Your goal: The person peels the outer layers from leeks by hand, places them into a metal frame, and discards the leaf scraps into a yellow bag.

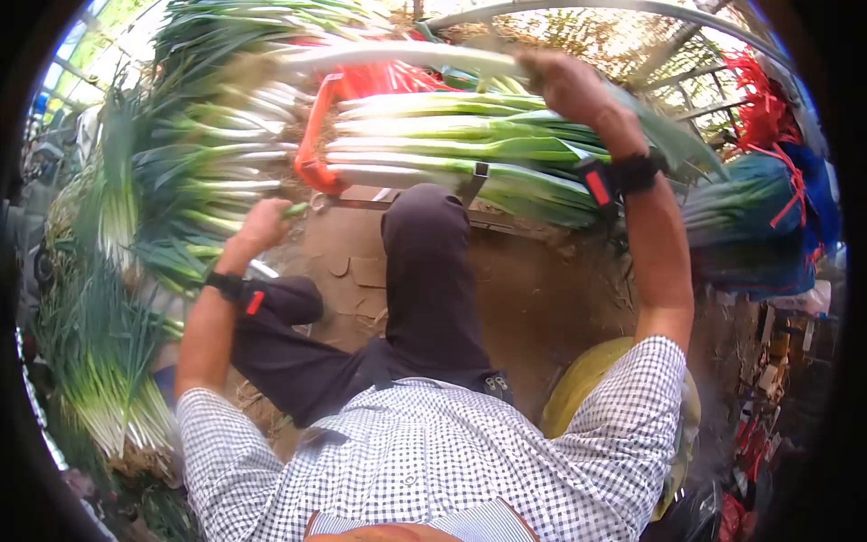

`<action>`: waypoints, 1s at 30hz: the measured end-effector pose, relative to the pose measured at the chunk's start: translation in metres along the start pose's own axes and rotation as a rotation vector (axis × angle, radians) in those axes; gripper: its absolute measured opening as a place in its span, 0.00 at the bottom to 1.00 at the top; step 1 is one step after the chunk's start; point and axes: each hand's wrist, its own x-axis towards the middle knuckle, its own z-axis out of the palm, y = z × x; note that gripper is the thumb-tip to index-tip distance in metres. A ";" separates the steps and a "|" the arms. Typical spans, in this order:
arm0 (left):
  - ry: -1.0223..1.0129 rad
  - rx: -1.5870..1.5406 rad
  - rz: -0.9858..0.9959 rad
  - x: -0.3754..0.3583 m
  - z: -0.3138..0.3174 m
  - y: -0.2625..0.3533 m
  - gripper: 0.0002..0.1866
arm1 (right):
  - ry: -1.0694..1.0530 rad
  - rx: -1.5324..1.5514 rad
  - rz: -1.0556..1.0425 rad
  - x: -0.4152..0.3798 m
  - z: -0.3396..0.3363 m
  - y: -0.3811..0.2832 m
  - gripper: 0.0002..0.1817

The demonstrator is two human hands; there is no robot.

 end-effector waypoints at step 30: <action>0.334 -0.203 0.370 0.107 0.067 0.116 0.16 | -0.484 -0.204 0.248 -0.096 0.118 0.019 0.15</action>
